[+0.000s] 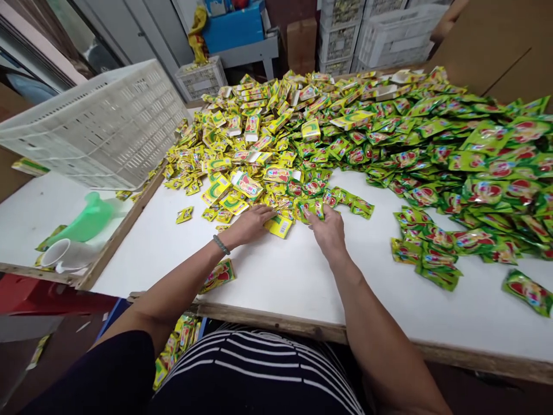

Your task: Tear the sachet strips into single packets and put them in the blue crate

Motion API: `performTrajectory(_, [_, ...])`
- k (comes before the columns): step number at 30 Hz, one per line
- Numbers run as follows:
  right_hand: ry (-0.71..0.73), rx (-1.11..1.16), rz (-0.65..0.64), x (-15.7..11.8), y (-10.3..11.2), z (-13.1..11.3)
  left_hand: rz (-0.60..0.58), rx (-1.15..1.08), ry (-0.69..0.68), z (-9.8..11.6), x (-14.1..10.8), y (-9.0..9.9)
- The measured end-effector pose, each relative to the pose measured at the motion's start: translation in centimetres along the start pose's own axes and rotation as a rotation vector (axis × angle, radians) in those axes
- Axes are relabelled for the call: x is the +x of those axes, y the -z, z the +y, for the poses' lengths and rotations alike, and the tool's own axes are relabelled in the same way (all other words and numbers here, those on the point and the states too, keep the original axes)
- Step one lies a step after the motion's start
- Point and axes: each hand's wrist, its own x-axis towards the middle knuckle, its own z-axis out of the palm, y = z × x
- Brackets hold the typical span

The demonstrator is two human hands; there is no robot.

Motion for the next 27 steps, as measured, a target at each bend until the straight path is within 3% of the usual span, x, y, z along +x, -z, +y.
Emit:
performTrajectory(4, [-0.112,0.126,-0.004,0.0,0.0,-0.3,0.092,-0.106,0.165,0.3,0.0,0.5])
performTrajectory(6, [-0.112,0.144,0.003,0.0,0.0,-0.3,0.106,-0.081,0.156,0.6,-0.2,0.6])
performTrajectory(10, [-0.109,0.119,0.007,0.2,0.0,-0.2,-0.01,0.008,0.041,1.6,0.5,0.2])
performTrajectory(14, [-0.055,0.157,-0.068,0.1,0.5,-1.0,-0.078,-0.089,0.178,1.9,1.6,0.2])
performTrajectory(17, [0.143,0.041,-0.344,-0.4,1.3,-2.0,0.002,-0.356,0.38,1.0,1.6,0.4])
performTrajectory(21, [0.448,-0.281,-0.622,-1.4,1.0,-2.3,0.08,-1.001,0.633,-0.3,1.1,0.5])
performTrajectory(24, [0.552,-0.427,-0.685,-2.1,0.1,-1.7,0.121,-1.35,0.742,-0.5,1.0,0.6])
performTrajectory(27, [0.623,-0.478,-0.633,-2.5,-0.6,-1.3,0.084,-1.483,0.791,0.0,0.9,1.2])
